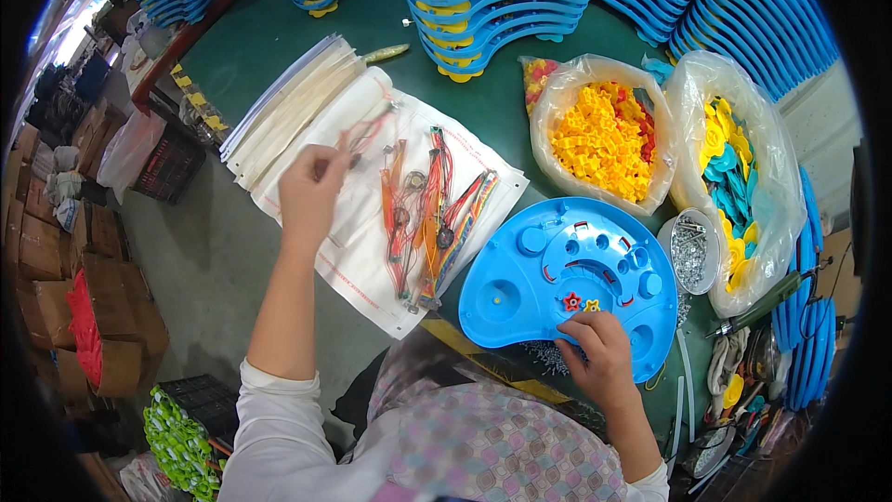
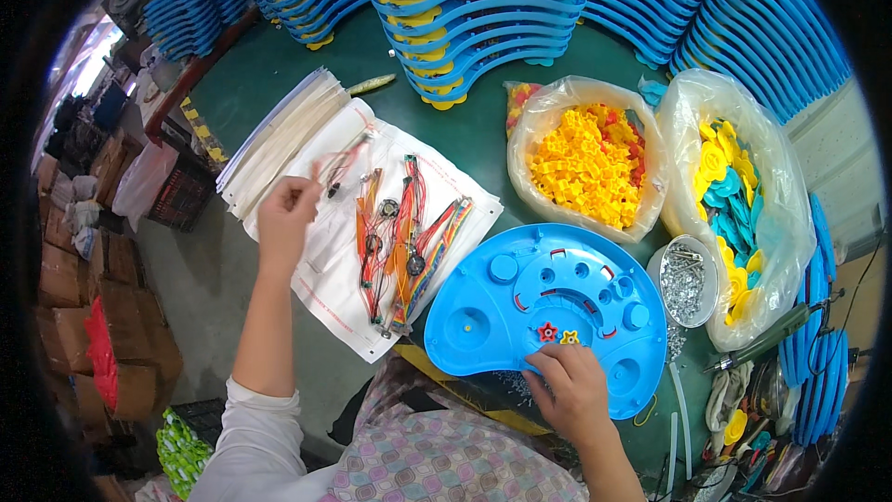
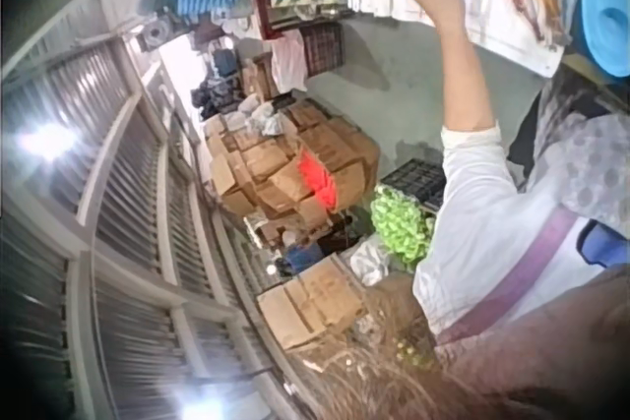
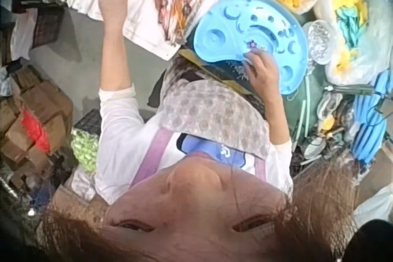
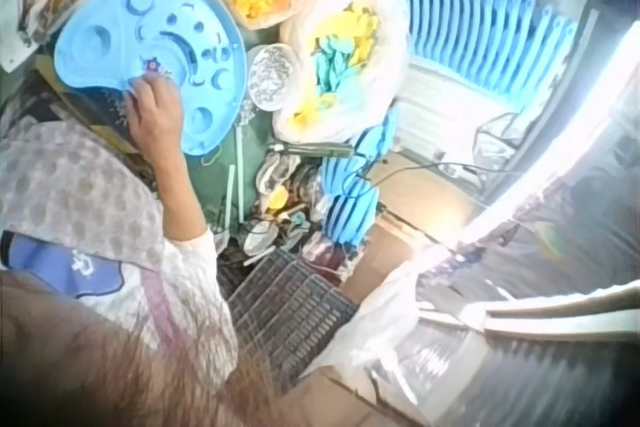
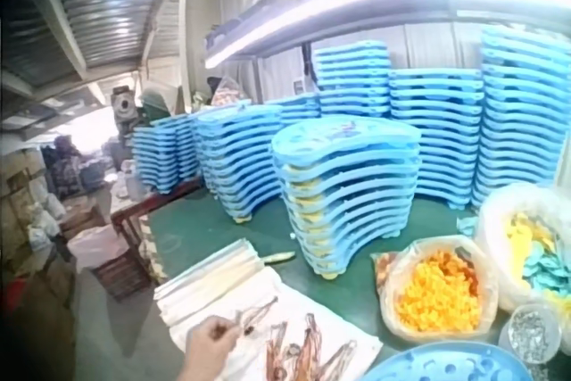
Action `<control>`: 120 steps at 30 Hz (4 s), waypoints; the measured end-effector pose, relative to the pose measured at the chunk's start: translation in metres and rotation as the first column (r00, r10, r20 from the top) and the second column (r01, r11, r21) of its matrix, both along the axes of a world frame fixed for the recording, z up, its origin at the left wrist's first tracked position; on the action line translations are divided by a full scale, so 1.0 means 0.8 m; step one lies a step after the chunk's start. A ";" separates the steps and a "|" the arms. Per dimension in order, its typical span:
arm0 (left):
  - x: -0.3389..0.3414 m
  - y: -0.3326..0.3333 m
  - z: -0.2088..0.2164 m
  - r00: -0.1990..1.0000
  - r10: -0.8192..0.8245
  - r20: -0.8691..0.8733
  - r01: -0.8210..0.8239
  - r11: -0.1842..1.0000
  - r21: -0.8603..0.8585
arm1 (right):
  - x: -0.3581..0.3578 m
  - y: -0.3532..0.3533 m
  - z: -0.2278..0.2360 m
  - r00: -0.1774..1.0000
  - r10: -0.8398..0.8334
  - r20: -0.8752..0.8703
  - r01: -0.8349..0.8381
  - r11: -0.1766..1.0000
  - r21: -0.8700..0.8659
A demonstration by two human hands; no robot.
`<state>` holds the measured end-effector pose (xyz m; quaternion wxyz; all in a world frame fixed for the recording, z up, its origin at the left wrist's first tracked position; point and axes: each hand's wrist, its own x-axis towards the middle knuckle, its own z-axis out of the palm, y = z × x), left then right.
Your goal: The person assembles small electronic components on a blue plastic tray, using a soldering iron to join wires to star-shaped pieces. They repeatedly pick up components, position them, solder connections, and place finished units aside.
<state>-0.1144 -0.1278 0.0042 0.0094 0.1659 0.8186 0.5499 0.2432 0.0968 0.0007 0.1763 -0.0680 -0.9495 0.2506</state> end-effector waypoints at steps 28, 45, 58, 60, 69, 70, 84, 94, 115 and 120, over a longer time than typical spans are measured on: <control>0.114 0.091 0.101 0.386 -0.873 0.299 0.626 0.486 0.610 | 0.029 0.006 0.006 0.990 -0.024 -0.141 0.027 0.999 0.022; 0.226 0.179 0.019 0.534 -0.837 0.122 0.834 0.499 -0.234 | 0.111 0.114 -0.002 0.569 -0.605 -0.558 0.695 0.716 -0.068; 0.244 0.191 -0.014 0.418 -0.861 -0.289 0.778 0.503 -0.375 | 0.197 0.268 -0.050 -0.006 -0.871 -0.492 0.913 0.195 -0.358; 0.244 0.193 -0.015 0.394 -0.866 -0.308 0.757 0.496 -0.425 | 0.208 0.282 -0.060 -0.061 -0.899 -0.433 0.903 0.136 -0.408; 0.242 0.193 -0.026 0.411 -0.869 -0.277 0.732 0.495 -0.468 | 0.218 0.290 -0.049 0.163 -0.858 -0.487 0.715 0.443 -0.540; 0.243 0.192 -0.027 0.414 -0.867 -0.276 0.734 0.498 -0.462 | 0.212 0.278 -0.029 0.133 -0.864 -0.485 0.659 0.443 -0.607; 0.246 0.197 -0.029 0.398 -0.866 -0.304 0.734 0.499 -0.461 | 0.077 0.018 0.049 0.805 -0.443 -0.395 -0.264 0.329 -0.907; 0.247 0.198 -0.033 0.399 -0.893 -0.206 0.782 0.449 -0.433 | 0.058 -0.031 -0.008 0.864 -0.379 -0.331 -0.228 0.292 -0.929; 0.221 0.190 -0.028 0.310 -0.945 -0.106 0.908 0.327 -0.262 | 0.035 0.011 0.033 0.607 -0.277 -0.744 -0.509 0.583 -0.633; 0.228 0.187 -0.018 0.300 -0.947 -0.113 0.926 0.318 -0.204 | 0.015 0.027 0.016 0.563 -0.385 -0.731 -0.478 0.569 -0.668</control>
